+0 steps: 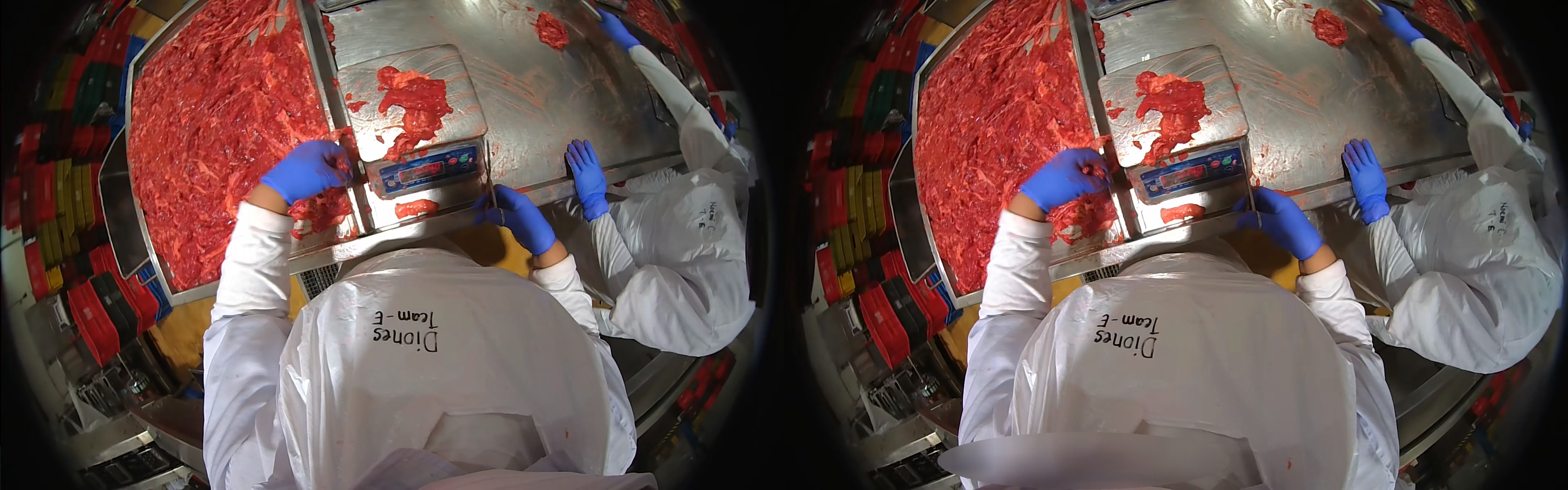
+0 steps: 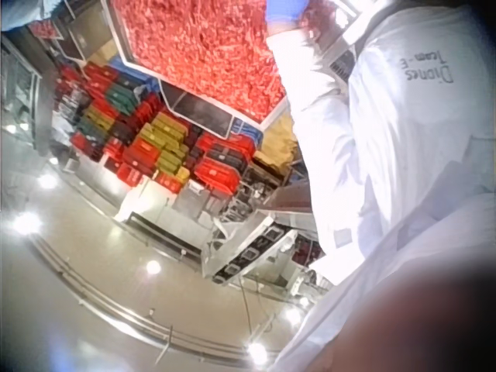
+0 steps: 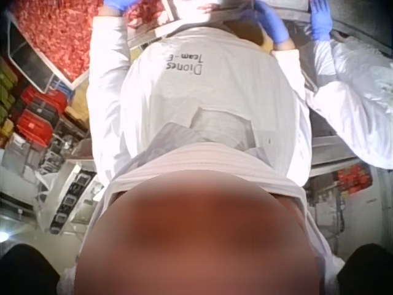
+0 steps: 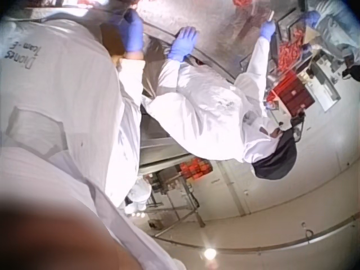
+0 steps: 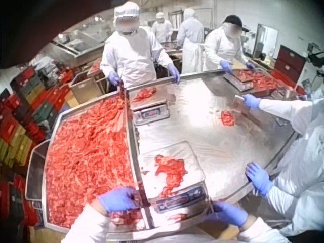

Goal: The person uses a knife to cut portions of raw red meat from a large pile on a metal table. They repeatedly pick up pieces, cut them into smaller chunks, and place them on a digital scale before moving them aside.

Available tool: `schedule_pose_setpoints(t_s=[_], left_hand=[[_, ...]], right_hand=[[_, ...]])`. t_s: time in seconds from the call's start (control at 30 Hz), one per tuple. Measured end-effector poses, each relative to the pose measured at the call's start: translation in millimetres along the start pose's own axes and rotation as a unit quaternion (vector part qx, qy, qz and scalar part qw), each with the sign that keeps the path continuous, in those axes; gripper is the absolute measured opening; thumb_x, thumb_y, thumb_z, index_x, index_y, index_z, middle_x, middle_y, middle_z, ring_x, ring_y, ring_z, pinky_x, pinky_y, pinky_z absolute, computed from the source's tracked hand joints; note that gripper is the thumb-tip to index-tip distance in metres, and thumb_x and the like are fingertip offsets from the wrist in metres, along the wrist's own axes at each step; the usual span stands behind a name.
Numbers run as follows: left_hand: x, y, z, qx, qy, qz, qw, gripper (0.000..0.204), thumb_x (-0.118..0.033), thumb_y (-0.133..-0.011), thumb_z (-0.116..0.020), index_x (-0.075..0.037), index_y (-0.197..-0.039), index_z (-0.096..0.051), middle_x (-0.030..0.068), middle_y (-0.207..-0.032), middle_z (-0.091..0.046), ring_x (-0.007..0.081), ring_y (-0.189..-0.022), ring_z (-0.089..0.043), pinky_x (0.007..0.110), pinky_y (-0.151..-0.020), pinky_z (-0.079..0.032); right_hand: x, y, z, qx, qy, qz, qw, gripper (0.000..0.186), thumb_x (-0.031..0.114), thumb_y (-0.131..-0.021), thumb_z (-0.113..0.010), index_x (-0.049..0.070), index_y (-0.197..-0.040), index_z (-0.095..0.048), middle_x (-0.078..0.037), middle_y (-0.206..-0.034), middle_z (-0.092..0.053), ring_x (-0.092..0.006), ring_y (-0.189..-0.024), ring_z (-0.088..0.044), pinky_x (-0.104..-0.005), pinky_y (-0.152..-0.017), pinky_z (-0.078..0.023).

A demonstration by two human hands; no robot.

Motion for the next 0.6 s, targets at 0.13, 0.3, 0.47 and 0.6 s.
schedule_pose_setpoints(t_s=[0.13, 0.3, 0.47, 0.6], left_hand=[[-30.1, 0.2, 45.4, -0.122, 0.037, -0.033, 0.991, 0.021, -0.008, -0.082, -0.076, -0.005, -0.103, -0.073, 0.0112, -0.094, -0.074, 0.0201, -0.086, -0.069, 0.033, -0.081, -0.054], [42.6, -26.3, -3.9, -0.184, -0.288, 0.019, 0.940, 0.032, -0.028, -0.083, -0.076, -0.007, -0.107, -0.071, 0.0198, -0.099, -0.073, 0.0397, -0.094, -0.070, 0.046, -0.084, -0.056], [72.8, 10.2, -16.4, -0.204, -0.039, 0.050, 0.977, 0.023, -0.016, -0.081, -0.078, -0.004, -0.099, -0.071, 0.0148, -0.087, -0.073, 0.0261, -0.085, -0.072, 0.037, -0.078, -0.056], [-13.6, 32.7, 18.3, -0.159, 0.035, -0.018, 0.987, 0.019, -0.007, -0.081, -0.078, 0.000, -0.097, -0.069, 0.0098, -0.081, -0.071, 0.0119, -0.084, -0.069, 0.031, -0.077, -0.055]], right_hand=[[-14.3, -7.1, -3.5, -0.008, -0.057, -0.029, 0.998, 0.028, 0.006, -0.094, -0.070, -0.003, -0.120, -0.063, -0.008, -0.103, -0.070, -0.0180, -0.097, -0.069, -0.0312, -0.088, -0.054], [6.7, -14.7, -33.6, 0.051, 0.046, -0.032, 0.997, 0.028, 0.009, -0.094, -0.073, -0.001, -0.119, -0.065, -0.007, -0.105, -0.071, -0.0151, -0.098, -0.067, -0.0306, -0.087, -0.054], [10.9, -13.9, -32.4, 0.049, 0.041, -0.048, 0.997, 0.029, 0.012, -0.094, -0.075, 0.000, -0.119, -0.066, -0.006, -0.105, -0.071, -0.0129, -0.097, -0.066, -0.0302, -0.087, -0.053], [4.1, -17.4, -27.5, 0.050, 0.000, -0.051, 0.997, 0.029, 0.012, -0.095, -0.074, -0.002, -0.119, -0.065, -0.008, -0.107, -0.071, -0.0134, -0.098, -0.065, -0.0306, -0.087, -0.054]])
Point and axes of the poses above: each hand's wrist, its own y-axis away from the middle knuckle, its own z-axis out of the back of the hand, x = y × z, the point moved 10 cm from there along -y, towards the middle knuckle
